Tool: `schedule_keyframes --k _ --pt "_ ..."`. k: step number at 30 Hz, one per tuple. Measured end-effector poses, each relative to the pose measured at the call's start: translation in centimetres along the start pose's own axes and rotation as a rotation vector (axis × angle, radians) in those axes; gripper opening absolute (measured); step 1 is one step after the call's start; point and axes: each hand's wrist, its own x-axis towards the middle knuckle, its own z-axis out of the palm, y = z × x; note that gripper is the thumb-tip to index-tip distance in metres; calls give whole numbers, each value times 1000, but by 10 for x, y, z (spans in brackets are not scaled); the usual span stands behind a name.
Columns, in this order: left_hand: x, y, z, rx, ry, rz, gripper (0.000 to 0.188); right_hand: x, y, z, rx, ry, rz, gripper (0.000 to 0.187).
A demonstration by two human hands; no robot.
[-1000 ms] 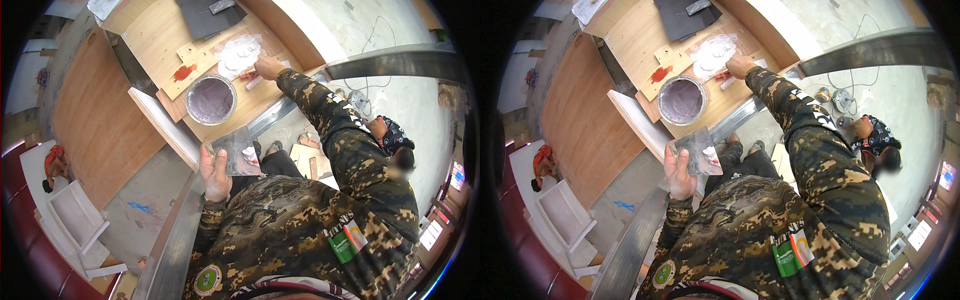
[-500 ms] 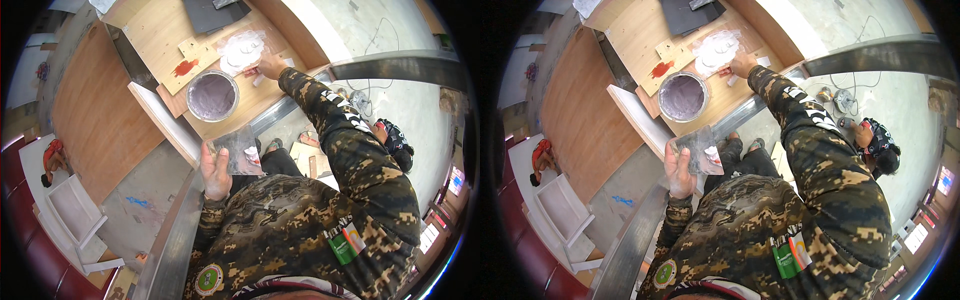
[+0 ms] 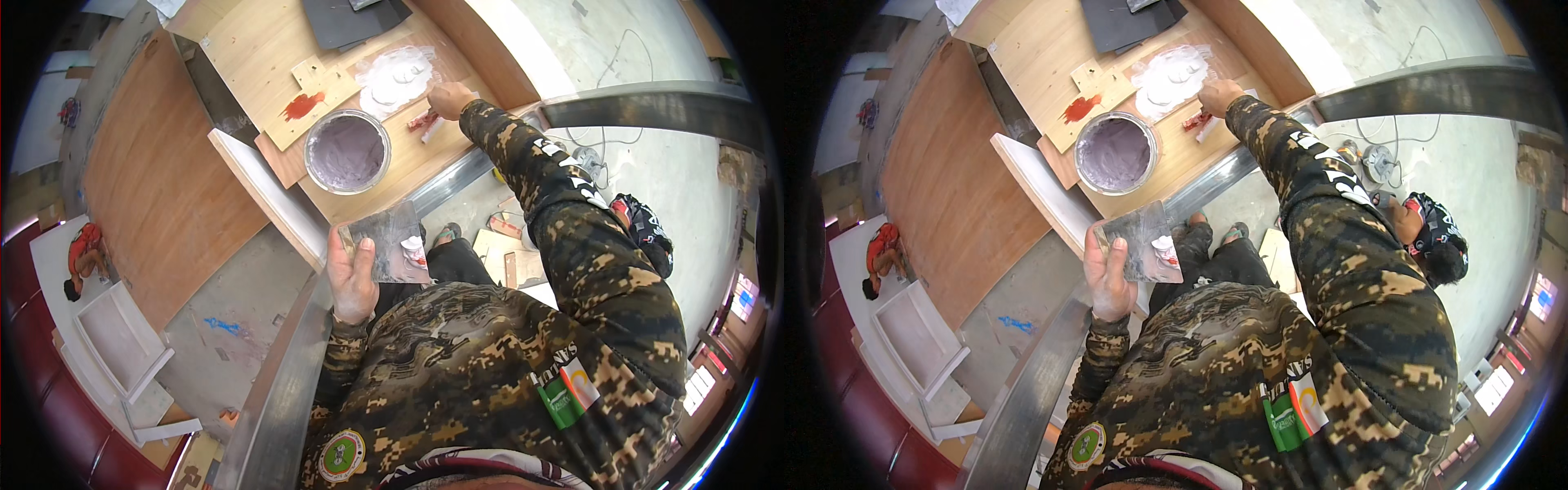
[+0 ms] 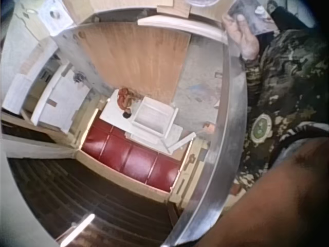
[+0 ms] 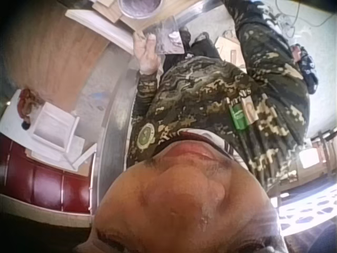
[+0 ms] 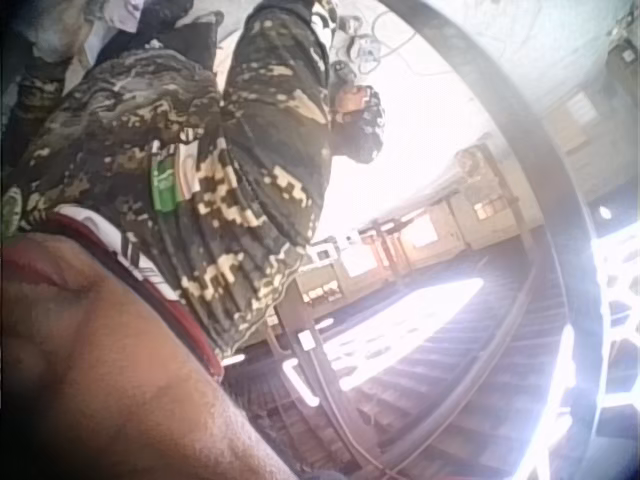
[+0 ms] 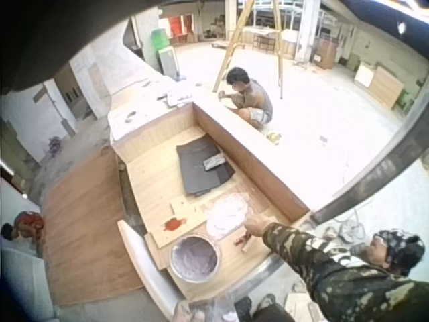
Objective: The person applies putty along the edges of a wooden structure using a putty knife, then scoops and mixes putty compound onto metal scrapers.
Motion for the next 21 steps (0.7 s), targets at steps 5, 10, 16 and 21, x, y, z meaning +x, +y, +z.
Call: schedule_keyframes --k 5,10,16,21 --pt "0 2 0 48 -4 9 28 1 -2 -5 36 19 18 11" --pt "1 3 0 12 -1 12 28 11 -26 -14 2 -61 -68 10" --pt "1 0 -6 -24 -7 1 29 17 -27 -1 -242 -144 -176 17" --pt "-3 -1 -12 -33 4 2 29 12 -28 -4 -97 -160 -79 17"
